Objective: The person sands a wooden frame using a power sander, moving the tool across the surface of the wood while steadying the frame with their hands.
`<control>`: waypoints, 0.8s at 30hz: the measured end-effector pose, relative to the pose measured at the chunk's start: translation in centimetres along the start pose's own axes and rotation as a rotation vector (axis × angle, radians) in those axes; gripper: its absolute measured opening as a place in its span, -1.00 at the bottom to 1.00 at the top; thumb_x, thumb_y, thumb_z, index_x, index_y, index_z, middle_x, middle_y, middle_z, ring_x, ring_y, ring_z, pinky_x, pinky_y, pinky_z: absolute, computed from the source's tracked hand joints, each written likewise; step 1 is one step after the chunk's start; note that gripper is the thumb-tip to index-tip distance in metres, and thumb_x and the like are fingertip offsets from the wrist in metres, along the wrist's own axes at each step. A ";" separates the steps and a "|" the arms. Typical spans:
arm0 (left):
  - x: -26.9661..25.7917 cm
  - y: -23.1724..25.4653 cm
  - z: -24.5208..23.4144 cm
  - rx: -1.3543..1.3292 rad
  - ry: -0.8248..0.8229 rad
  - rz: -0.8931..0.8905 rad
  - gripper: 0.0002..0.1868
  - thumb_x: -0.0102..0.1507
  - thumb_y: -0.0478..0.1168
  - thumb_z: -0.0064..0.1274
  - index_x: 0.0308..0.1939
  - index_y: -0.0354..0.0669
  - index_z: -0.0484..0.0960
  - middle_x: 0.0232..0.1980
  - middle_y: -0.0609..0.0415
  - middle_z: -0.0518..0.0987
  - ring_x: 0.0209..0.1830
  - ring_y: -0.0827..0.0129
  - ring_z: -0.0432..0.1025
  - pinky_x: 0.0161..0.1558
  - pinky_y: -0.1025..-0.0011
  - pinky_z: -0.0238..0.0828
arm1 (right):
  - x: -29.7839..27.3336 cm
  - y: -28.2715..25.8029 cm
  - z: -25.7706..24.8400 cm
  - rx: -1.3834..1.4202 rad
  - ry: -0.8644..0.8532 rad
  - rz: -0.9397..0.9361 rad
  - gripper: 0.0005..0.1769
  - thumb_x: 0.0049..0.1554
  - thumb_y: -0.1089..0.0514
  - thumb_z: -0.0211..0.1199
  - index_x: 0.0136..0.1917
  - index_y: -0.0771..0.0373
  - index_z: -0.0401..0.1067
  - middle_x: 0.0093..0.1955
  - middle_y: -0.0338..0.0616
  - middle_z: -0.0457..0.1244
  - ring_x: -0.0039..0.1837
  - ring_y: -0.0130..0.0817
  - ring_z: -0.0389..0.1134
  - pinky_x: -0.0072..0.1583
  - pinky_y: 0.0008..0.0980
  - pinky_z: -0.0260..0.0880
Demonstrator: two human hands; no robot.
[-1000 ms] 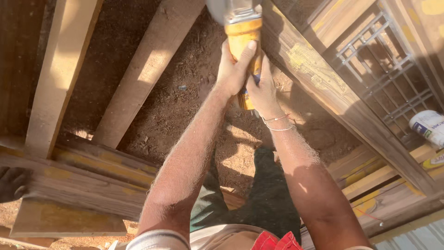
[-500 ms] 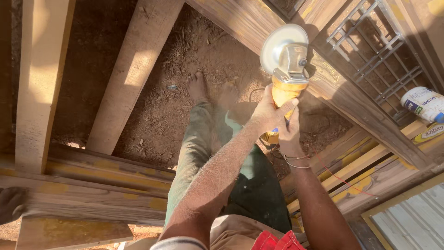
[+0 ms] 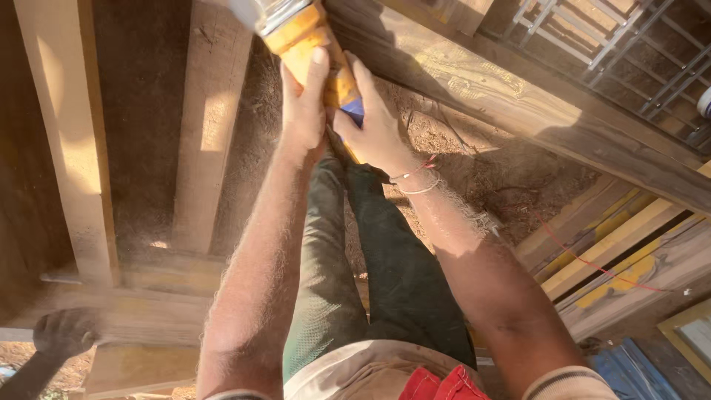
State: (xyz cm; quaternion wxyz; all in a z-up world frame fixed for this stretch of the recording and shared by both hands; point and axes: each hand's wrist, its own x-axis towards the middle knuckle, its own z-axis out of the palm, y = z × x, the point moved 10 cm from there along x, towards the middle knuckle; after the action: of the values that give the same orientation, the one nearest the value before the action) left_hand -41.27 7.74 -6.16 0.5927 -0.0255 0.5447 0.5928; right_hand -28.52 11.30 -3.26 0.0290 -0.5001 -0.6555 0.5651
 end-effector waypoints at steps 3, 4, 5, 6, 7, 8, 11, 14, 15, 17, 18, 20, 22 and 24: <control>-0.9 -0.5 1.0 -0.097 -0.036 0.016 -0.36 0.44 0.02 0.02 0.47 -0.15 0.13 0.29 -0.04 0.44 0.26 0.22 0.42 0.27 0.17 0.49 | -0.2 -2.1 -0.9 -0.020 0.026 -0.133 -0.04 0.19 0.21 0.35 0.68 0.28 -0.11 0.62 0.21 0.09 0.60 0.08 0.18 0.51 -0.08 0.26; -1.3 -1.9 1.3 -0.077 -0.020 -0.014 -0.36 0.43 0.01 0.00 0.47 -0.12 0.11 0.30 -0.02 0.43 0.28 0.24 0.42 0.28 0.18 0.49 | -1.2 -1.0 -1.7 -0.040 0.030 -0.065 -0.03 0.16 0.18 0.37 0.67 0.27 -0.10 0.59 0.20 0.11 0.56 0.06 0.22 0.46 -0.11 0.30; -2.1 -3.8 2.2 -0.064 -0.038 -0.045 -0.35 0.42 -0.01 0.03 0.47 -0.12 0.11 0.30 -0.03 0.44 0.26 0.24 0.42 0.27 0.19 0.49 | -2.6 0.5 -2.4 -0.061 0.021 0.008 -0.02 0.13 0.15 0.38 0.66 0.25 -0.08 0.56 0.19 0.14 0.51 0.03 0.27 0.42 -0.13 0.34; -2.8 -6.0 3.3 -0.052 -0.055 -0.077 -0.33 0.41 -0.03 0.05 0.48 -0.12 0.10 0.29 -0.05 0.44 0.25 0.24 0.42 0.26 0.19 0.48 | -4.2 1.6 -3.4 -0.013 0.027 0.018 -0.02 0.15 0.16 0.37 0.67 0.26 -0.11 0.56 0.20 0.13 0.51 0.02 0.27 0.42 -0.13 0.34; -3.3 -8.1 4.5 -0.040 -0.071 -0.107 -0.32 0.40 -0.05 0.07 0.48 -0.12 0.10 0.28 -0.06 0.44 0.23 0.23 0.42 0.25 0.20 0.47 | -5.6 2.8 -4.6 0.034 0.032 0.026 -0.02 0.17 0.16 0.35 0.68 0.28 -0.14 0.56 0.22 0.12 0.52 0.01 0.27 0.43 -0.14 0.34; -4.0 -9.9 6.1 -0.033 -0.131 -0.107 -0.31 0.40 -0.06 0.10 0.48 -0.16 0.10 0.29 -0.06 0.45 0.24 0.25 0.42 0.26 0.21 0.48 | -7.0 4.0 -5.8 0.082 0.037 0.034 -0.02 0.20 0.16 0.34 0.68 0.29 -0.17 0.57 0.23 0.12 0.52 0.01 0.27 0.44 -0.14 0.35; -5.8 -15.0 11.2 0.118 -0.247 -0.129 -0.25 0.38 -0.07 0.15 0.48 -0.23 0.07 0.29 -0.07 0.45 0.27 0.29 0.40 0.28 0.25 0.46 | -11.0 8.0 -9.9 0.110 0.077 0.102 -0.02 0.18 0.19 0.32 0.68 0.27 -0.17 0.46 0.15 0.19 0.41 -0.06 0.32 0.38 -0.14 0.39; -8.2 -19.9 15.9 0.136 -0.316 -0.186 -0.19 0.34 -0.05 0.18 0.48 -0.22 0.03 0.25 -0.05 0.46 0.24 0.31 0.39 0.26 0.27 0.44 | -15.4 12.5 -13.4 0.212 0.083 0.220 -0.06 0.21 0.21 0.24 0.69 0.27 -0.19 0.42 0.08 0.21 0.38 -0.14 0.33 0.37 -0.16 0.41; -8.9 -21.0 17.4 0.085 -0.327 -0.181 -0.18 0.33 -0.05 0.20 0.48 -0.23 0.04 0.26 -0.06 0.44 0.25 0.31 0.38 0.27 0.26 0.42 | -16.7 13.5 -14.3 0.194 0.094 0.224 -0.07 0.22 0.23 0.23 0.69 0.30 -0.20 0.44 0.10 0.18 0.42 -0.13 0.28 0.40 -0.15 0.35; -10.1 -22.9 20.0 -0.017 -0.345 -0.180 -0.15 0.32 -0.05 0.25 0.49 -0.25 0.05 0.28 -0.06 0.42 0.28 0.30 0.34 0.29 0.24 0.38 | -18.9 15.7 -15.9 0.195 0.122 0.256 -0.07 0.23 0.23 0.23 0.69 0.32 -0.23 0.47 0.12 0.15 0.46 -0.14 0.23 0.43 -0.14 0.30; -10.7 -24.0 20.8 0.056 -0.370 -0.221 -0.13 0.31 -0.01 0.24 0.48 -0.25 0.04 0.28 -0.07 0.42 0.28 0.30 0.35 0.30 0.25 0.39 | -19.9 16.8 -16.6 0.215 0.140 0.283 -0.06 0.24 0.20 0.24 0.68 0.32 -0.25 0.46 0.10 0.16 0.45 -0.16 0.24 0.42 -0.15 0.30; -11.8 -26.4 22.9 0.201 -0.444 -0.307 -0.10 0.29 0.07 0.22 0.47 -0.25 0.02 0.28 -0.07 0.43 0.30 0.29 0.36 0.31 0.25 0.40 | -22.2 18.4 -18.7 0.216 0.199 0.292 -0.06 0.26 0.16 0.25 0.69 0.32 -0.25 0.49 0.11 0.15 0.46 -0.16 0.22 0.42 -0.15 0.29; -12.2 -28.1 25.2 0.376 -0.491 -0.297 -0.10 0.28 0.10 0.23 0.45 -0.29 0.08 0.25 -0.12 0.47 0.27 0.25 0.41 0.29 0.22 0.43 | -24.2 19.4 -20.6 0.185 0.247 0.249 -0.09 0.31 0.14 0.26 0.70 0.30 -0.22 0.54 0.15 0.11 0.52 -0.11 0.19 0.46 -0.11 0.25; -13.5 -30.2 27.2 0.464 -0.538 -0.342 -0.09 0.26 0.15 0.22 0.42 -0.32 0.12 0.22 -0.16 0.51 0.24 0.20 0.46 0.25 0.20 0.48 | -26.5 22.3 -21.5 0.270 0.284 0.366 -0.11 0.31 0.09 0.22 0.68 0.28 -0.22 0.48 0.07 0.15 0.46 -0.19 0.24 0.40 -0.18 0.33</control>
State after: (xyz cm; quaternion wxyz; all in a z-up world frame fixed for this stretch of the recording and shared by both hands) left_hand 1.54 8.10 -4.63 0.7945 0.1751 0.4773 0.3321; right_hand 11.55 5.30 1.25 0.0844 -0.6763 -0.4620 0.5675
